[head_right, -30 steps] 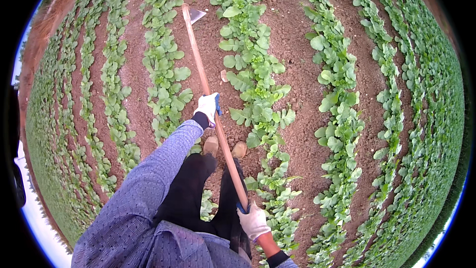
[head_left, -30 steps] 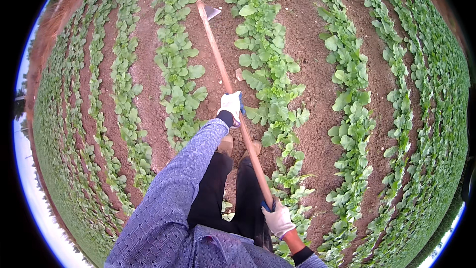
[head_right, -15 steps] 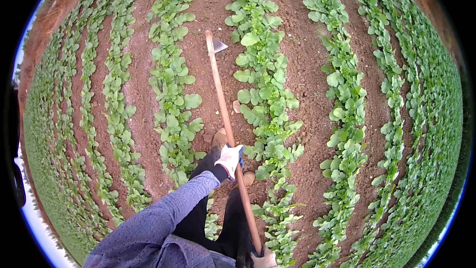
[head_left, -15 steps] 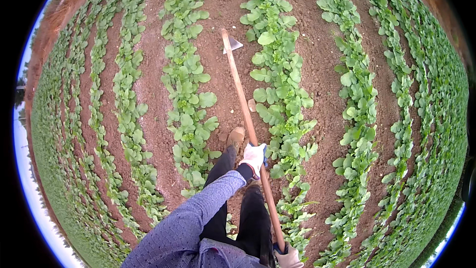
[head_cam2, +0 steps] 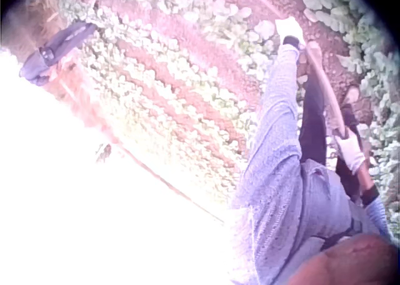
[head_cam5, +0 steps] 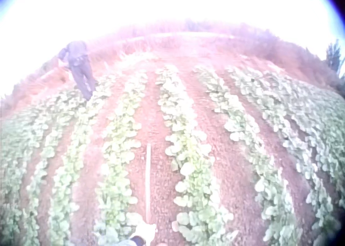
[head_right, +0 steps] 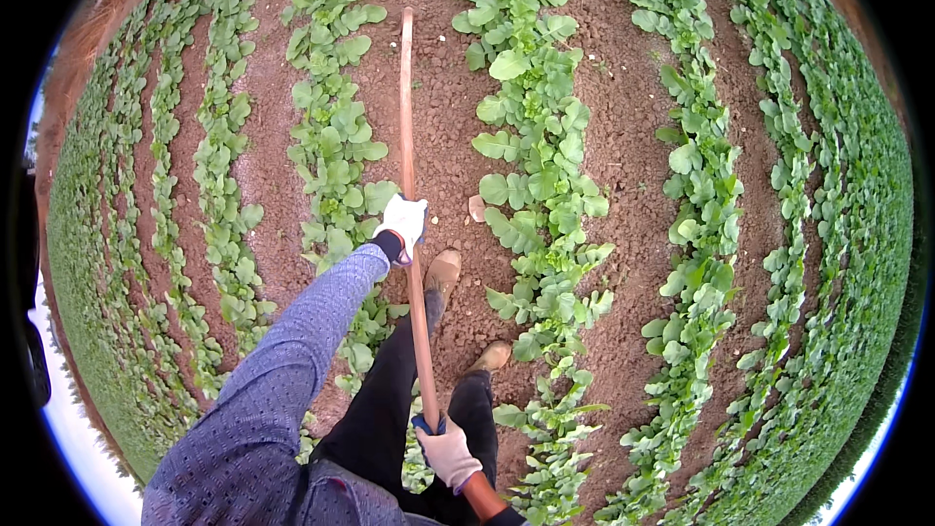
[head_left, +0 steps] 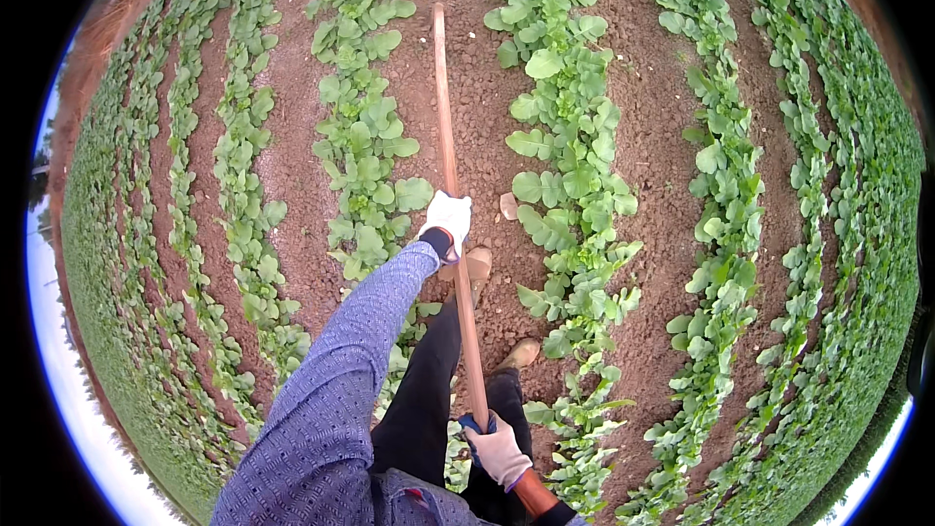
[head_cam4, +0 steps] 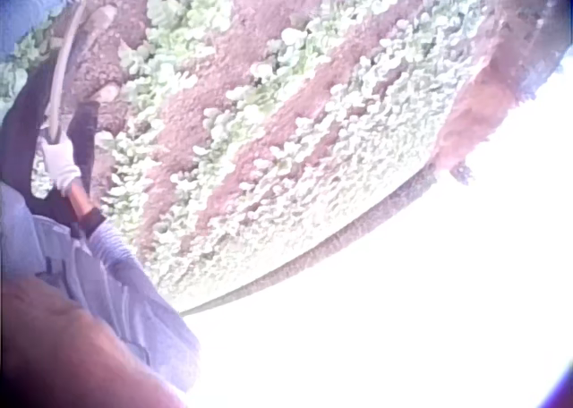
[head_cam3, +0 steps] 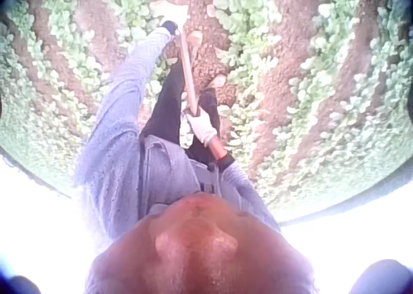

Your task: The person uses a hoe to loosen soil between rows of leafy green plants and removes weeds by hand. The person repeatedly strikes the ground with the hoe and pulls out small weeds, discarding them to the side.

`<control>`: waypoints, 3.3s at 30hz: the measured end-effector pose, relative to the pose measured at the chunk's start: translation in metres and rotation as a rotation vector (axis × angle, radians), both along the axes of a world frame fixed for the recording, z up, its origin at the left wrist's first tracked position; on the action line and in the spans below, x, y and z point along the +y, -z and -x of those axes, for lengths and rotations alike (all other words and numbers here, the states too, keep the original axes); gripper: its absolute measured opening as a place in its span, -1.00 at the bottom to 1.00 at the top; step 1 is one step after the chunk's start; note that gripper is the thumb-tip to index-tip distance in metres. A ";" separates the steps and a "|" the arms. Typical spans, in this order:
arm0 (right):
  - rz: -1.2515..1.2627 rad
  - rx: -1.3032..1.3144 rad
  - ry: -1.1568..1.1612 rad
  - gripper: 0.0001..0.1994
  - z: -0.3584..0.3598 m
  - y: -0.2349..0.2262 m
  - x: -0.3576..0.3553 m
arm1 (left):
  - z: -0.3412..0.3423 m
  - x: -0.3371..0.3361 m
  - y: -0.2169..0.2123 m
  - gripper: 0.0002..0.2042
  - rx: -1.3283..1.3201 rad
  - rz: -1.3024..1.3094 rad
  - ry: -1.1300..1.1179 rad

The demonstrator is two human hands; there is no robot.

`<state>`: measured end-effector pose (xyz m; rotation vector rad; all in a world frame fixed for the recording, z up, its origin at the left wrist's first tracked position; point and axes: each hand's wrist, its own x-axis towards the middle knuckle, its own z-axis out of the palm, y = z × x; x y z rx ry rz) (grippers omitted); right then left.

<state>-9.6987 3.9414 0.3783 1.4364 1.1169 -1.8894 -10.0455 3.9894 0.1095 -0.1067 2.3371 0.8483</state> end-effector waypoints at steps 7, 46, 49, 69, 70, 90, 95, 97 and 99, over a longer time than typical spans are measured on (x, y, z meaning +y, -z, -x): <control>-0.297 0.127 -0.271 -0.62 -0.138 -0.121 0.037 | -0.173 -0.085 -0.023 -0.76 0.062 -0.403 -0.143; -0.162 -0.258 -0.572 -0.61 -0.270 -0.095 0.075 | -0.303 -0.022 -0.137 -0.77 -0.393 -0.251 -0.566; -0.122 -0.270 -0.661 -0.58 -0.377 -0.135 0.068 | -0.399 -0.037 -0.176 -0.79 -0.637 -0.387 -0.712; -0.442 -0.144 0.348 -0.82 0.014 0.414 0.163 | -0.330 -0.041 0.012 -0.89 -1.255 -0.558 -0.856; -0.348 -0.243 0.337 -0.81 0.039 0.439 0.172 | -0.326 -0.043 0.012 -0.87 -1.300 -0.619 -0.890; -0.274 -0.306 0.599 -0.70 0.059 0.486 0.166 | -0.307 -0.032 -0.005 -0.91 -1.185 -0.445 -1.011; 0.006 -0.181 0.875 -0.73 0.029 0.539 0.187 | -0.343 -0.051 0.015 -0.72 -0.900 -0.611 -0.363; 0.013 -0.097 0.800 -0.74 0.020 0.536 0.172 | -0.332 -0.057 0.009 -0.68 -0.703 -0.552 0.066; -0.080 -0.192 0.605 -0.80 0.018 0.521 0.153 | -0.324 -0.051 0.003 -0.68 -0.959 -0.517 -0.396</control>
